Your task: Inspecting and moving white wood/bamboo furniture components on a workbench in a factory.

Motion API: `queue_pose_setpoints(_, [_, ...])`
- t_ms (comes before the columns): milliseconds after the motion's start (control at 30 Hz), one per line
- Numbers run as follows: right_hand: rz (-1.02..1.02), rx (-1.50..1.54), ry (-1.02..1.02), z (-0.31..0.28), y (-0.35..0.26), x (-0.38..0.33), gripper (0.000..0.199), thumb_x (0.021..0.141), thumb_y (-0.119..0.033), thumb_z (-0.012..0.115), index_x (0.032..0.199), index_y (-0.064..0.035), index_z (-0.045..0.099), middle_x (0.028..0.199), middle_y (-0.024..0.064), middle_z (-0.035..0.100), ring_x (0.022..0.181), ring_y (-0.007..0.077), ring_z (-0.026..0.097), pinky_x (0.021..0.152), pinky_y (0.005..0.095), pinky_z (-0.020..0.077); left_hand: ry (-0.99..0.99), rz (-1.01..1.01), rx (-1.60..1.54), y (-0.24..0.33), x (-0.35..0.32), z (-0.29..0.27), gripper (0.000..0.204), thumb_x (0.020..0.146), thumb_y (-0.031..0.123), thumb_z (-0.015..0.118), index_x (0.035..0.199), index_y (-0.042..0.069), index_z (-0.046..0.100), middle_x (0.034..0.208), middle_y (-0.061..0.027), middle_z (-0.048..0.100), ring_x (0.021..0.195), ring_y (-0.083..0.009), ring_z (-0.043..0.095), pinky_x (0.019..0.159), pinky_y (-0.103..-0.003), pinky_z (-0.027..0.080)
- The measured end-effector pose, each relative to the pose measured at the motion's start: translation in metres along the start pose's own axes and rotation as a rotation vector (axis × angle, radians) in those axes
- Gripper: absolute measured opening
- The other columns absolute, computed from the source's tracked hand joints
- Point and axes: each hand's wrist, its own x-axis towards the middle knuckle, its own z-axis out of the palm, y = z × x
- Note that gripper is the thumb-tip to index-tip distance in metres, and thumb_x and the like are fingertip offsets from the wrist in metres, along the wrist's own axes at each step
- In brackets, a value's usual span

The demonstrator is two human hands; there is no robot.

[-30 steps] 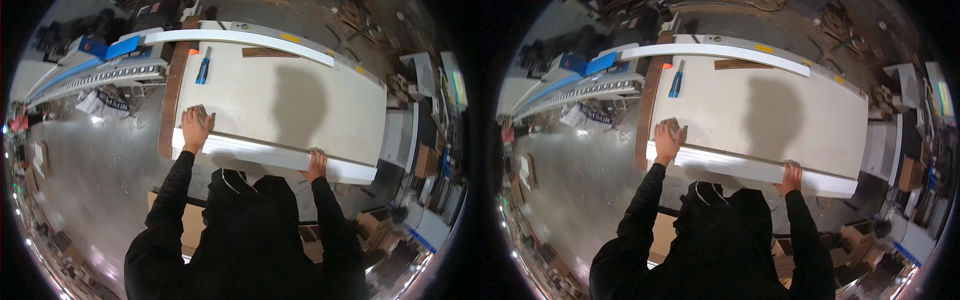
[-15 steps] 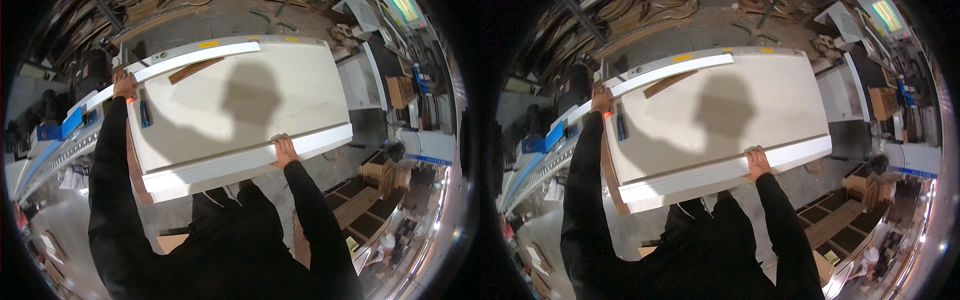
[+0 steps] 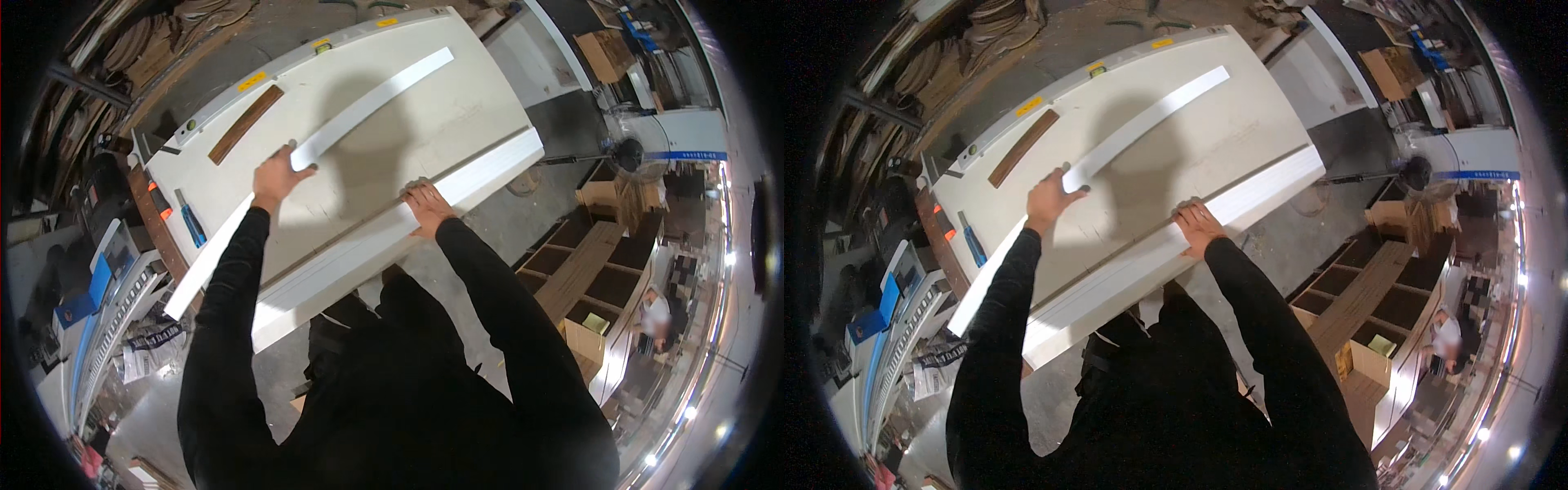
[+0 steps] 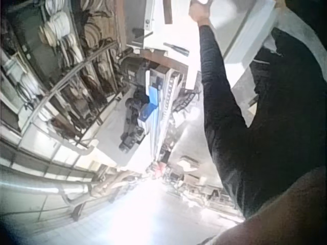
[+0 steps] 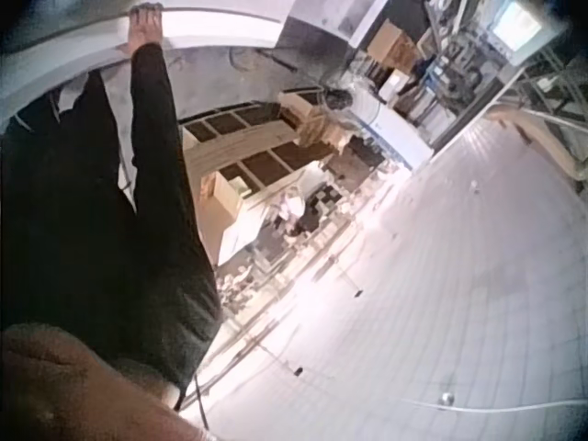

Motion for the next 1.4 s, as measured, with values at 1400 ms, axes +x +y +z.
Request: queue_pose_setpoints(1400, [-0.129, 0.259, 0.304, 0.016, 0.069, -0.024, 0.096, 0.090, -0.070, 0.067, 0.164, -0.0167, 0.037, 0.173, 0.0148, 0.030, 0.162, 0.0367, 0.019, 0.133, 0.0537, 0.0132, 0.263, 0.203, -0.077, 0.162, -0.108, 0.145, 0.032, 0.105, 0.036, 0.059, 0.103, 0.005, 0.069, 0.102, -0.0166, 0.073, 0.097, -0.0401, 0.067, 0.089, -0.051, 0.052])
